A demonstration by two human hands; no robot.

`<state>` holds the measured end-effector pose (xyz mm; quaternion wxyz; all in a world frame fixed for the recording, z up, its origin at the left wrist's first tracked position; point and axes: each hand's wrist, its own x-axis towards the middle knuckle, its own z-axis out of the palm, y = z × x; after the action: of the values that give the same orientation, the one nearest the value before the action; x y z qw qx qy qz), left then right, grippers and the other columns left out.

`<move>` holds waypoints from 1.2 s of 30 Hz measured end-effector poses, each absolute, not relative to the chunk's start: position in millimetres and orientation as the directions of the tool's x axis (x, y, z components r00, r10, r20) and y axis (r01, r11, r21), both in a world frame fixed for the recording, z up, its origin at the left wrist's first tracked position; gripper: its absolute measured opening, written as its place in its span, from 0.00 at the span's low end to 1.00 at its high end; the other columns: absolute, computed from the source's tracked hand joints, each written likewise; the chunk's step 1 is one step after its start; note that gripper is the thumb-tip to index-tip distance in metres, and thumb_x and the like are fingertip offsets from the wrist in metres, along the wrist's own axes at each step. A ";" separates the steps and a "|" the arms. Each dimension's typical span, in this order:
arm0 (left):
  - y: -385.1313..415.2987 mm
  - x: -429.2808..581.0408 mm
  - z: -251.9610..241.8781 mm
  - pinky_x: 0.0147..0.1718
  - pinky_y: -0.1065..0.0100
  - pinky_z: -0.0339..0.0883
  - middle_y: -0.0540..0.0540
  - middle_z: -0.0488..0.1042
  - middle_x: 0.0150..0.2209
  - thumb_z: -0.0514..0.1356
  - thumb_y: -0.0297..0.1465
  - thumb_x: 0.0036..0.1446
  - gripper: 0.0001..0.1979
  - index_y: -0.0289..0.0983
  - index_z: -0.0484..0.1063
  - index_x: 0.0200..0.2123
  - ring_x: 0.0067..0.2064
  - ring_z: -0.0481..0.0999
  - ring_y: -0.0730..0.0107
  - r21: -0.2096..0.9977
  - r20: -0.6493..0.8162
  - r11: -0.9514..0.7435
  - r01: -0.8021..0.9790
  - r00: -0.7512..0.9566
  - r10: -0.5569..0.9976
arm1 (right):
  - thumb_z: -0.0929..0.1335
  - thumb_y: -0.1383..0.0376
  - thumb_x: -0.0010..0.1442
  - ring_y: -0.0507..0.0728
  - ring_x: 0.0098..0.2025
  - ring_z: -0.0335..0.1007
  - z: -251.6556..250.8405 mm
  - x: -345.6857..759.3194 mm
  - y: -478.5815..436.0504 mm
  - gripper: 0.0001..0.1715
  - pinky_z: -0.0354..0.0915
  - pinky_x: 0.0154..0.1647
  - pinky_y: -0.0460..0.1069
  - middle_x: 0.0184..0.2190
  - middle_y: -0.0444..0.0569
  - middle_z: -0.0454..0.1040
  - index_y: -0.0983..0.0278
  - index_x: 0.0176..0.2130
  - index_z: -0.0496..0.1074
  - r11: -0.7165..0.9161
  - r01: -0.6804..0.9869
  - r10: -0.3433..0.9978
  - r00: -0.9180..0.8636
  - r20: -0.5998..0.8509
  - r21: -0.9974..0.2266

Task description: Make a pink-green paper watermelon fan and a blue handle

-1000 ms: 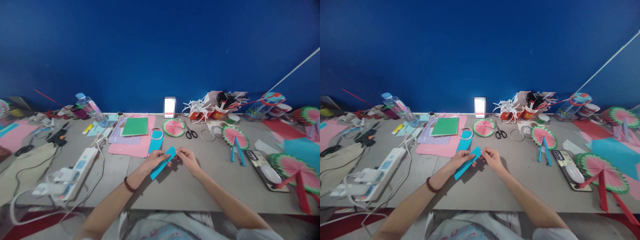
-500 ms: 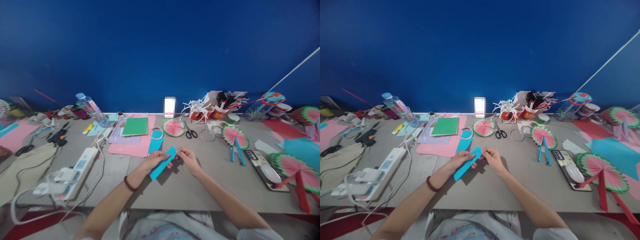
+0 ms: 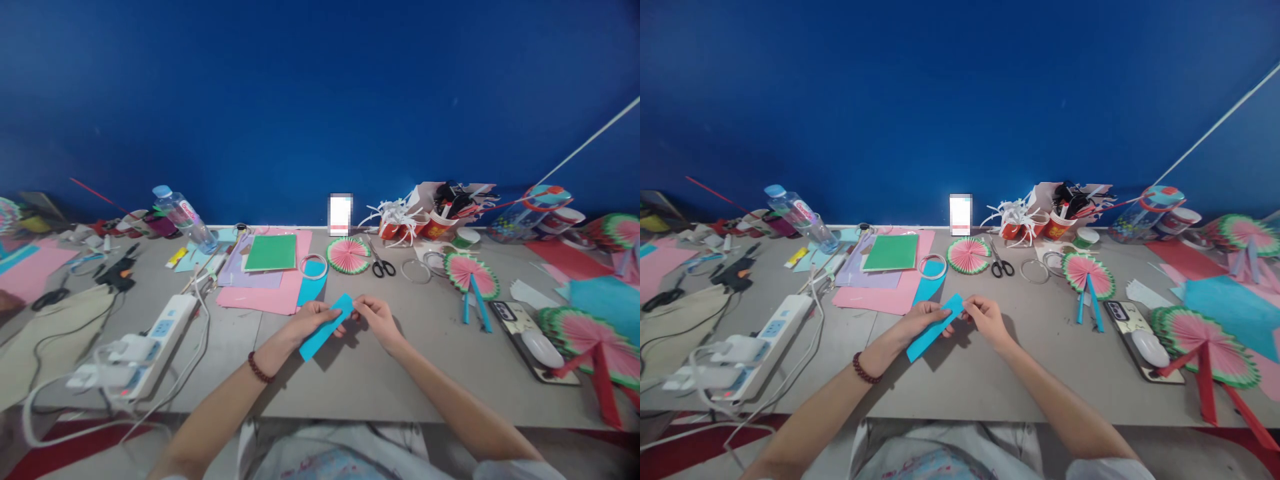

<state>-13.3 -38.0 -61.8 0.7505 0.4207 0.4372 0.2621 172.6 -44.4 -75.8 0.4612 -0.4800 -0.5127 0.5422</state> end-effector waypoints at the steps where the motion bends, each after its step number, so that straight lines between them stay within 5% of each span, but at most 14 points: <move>1: -37.7 -13.4 -63.7 0.31 0.68 0.71 0.39 0.79 0.27 0.68 0.43 0.44 0.21 0.28 0.76 0.30 0.28 0.78 0.65 0.861 -0.437 0.508 -0.026 0.476 0.763 | 0.68 0.53 0.51 0.50 0.21 0.63 -76.3 172.6 -44.2 0.19 0.62 0.25 0.46 0.17 0.44 0.69 0.64 0.20 0.70 -0.045 -0.006 0.993 -0.109 -0.044 -0.999; 12: -38.0 -11.4 -66.2 0.29 0.68 0.70 0.40 0.78 0.25 0.67 0.46 0.42 0.24 0.28 0.75 0.29 0.26 0.78 0.64 0.891 -0.424 0.453 0.035 0.419 0.802 | 0.67 0.54 0.52 0.50 0.22 0.64 -78.0 173.6 -43.6 0.17 0.62 0.24 0.45 0.18 0.44 0.70 0.65 0.23 0.71 -0.056 0.082 0.993 -0.095 -0.064 -0.995; 21: -45.3 -6.9 -68.5 0.27 0.70 0.69 0.44 0.79 0.25 0.64 0.48 0.45 0.21 0.33 0.75 0.28 0.27 0.78 0.64 0.921 -0.378 0.379 0.094 0.456 0.806 | 0.66 0.48 0.53 0.49 0.19 0.62 -71.8 176.5 -41.2 0.22 0.59 0.19 0.44 0.19 0.43 0.69 0.65 0.26 0.70 -0.241 0.005 0.932 -0.277 -0.232 -0.971; 36: -46.9 -4.4 -69.7 0.35 0.65 0.70 0.38 0.80 0.31 0.61 0.50 0.48 0.26 0.30 0.77 0.33 0.32 0.79 0.60 0.881 -0.400 0.473 0.004 0.540 0.741 | 0.68 0.49 0.51 0.48 0.19 0.57 -82.9 174.1 -40.5 0.23 0.56 0.20 0.45 0.16 0.41 0.63 0.65 0.21 0.70 -0.095 0.130 0.975 -0.186 -0.118 -0.987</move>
<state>-4.4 -46.9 -69.7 0.7524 0.4515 0.4125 0.2446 174.1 -40.5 -82.9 0.3903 -0.5044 -0.5479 0.5413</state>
